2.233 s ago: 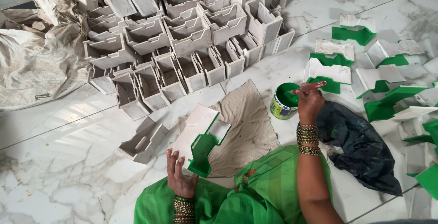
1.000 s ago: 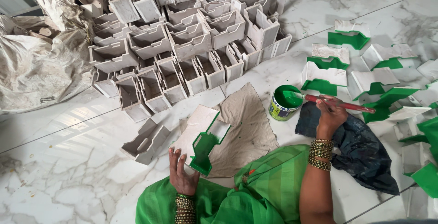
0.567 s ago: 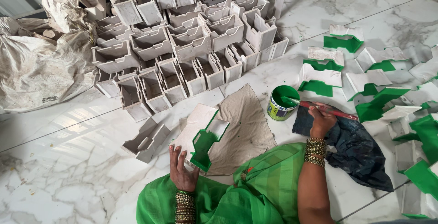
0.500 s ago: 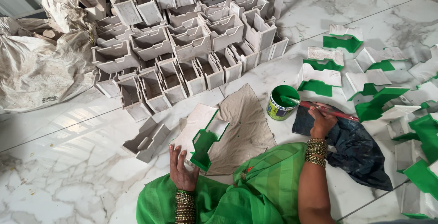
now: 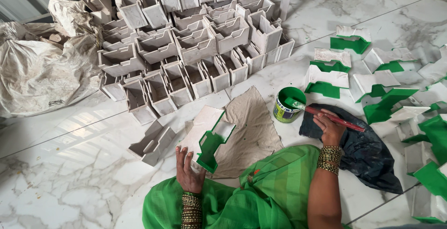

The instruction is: The person sits on the floor and paints small white stepped pieces green using a paintbrush, dipping the brush into a green paint tin and coating the inner surfaces of each piece one at a time. Finished green pieces are set aside on the floor while unpainted pieces wait in a large pile.

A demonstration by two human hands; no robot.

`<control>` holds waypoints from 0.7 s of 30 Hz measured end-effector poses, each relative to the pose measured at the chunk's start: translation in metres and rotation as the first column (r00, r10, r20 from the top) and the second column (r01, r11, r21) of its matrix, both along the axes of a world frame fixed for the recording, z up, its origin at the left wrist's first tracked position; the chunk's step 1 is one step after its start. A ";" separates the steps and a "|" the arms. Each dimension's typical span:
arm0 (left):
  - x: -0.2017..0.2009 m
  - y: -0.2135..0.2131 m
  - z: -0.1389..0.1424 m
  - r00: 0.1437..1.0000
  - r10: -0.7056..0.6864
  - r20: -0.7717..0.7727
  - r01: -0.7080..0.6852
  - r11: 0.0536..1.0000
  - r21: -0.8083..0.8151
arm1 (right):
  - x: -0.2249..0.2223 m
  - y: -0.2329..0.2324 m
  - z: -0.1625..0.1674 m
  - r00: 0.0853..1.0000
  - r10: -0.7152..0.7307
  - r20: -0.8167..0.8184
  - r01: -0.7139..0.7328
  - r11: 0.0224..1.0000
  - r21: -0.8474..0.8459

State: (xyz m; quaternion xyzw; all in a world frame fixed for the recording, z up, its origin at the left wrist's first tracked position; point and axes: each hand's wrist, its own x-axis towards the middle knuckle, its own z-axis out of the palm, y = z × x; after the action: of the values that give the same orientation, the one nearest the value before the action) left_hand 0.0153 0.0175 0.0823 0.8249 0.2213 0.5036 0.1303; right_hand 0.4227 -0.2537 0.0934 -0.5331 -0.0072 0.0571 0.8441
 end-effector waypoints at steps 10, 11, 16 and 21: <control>0.001 -0.001 0.000 1.000 -0.008 0.026 0.008 1.000 0.014 | -0.012 -0.001 -0.002 0.952 0.082 0.295 -0.071 0.996 -0.046; 0.001 -0.001 0.000 1.000 -0.007 0.024 0.006 1.000 0.006 | -0.013 0.000 -0.003 0.948 0.103 0.302 -0.067 0.990 -0.125; 0.000 -0.005 -0.002 1.000 0.018 -0.012 -0.018 0.998 -0.062 | -0.015 -0.002 -0.004 0.936 0.115 0.334 -0.098 0.993 -0.067; 0.013 -0.004 -0.007 0.998 0.042 0.046 -0.042 0.999 -0.007 | -0.013 -0.013 0.001 0.680 0.154 0.717 0.160 0.923 -0.350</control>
State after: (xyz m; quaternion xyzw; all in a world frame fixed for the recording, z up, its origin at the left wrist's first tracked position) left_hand 0.0283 0.0138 0.0749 0.8079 0.2371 0.5244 0.1270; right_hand 0.4094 -0.2672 0.0941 -0.6659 -0.3320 -0.1619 0.6483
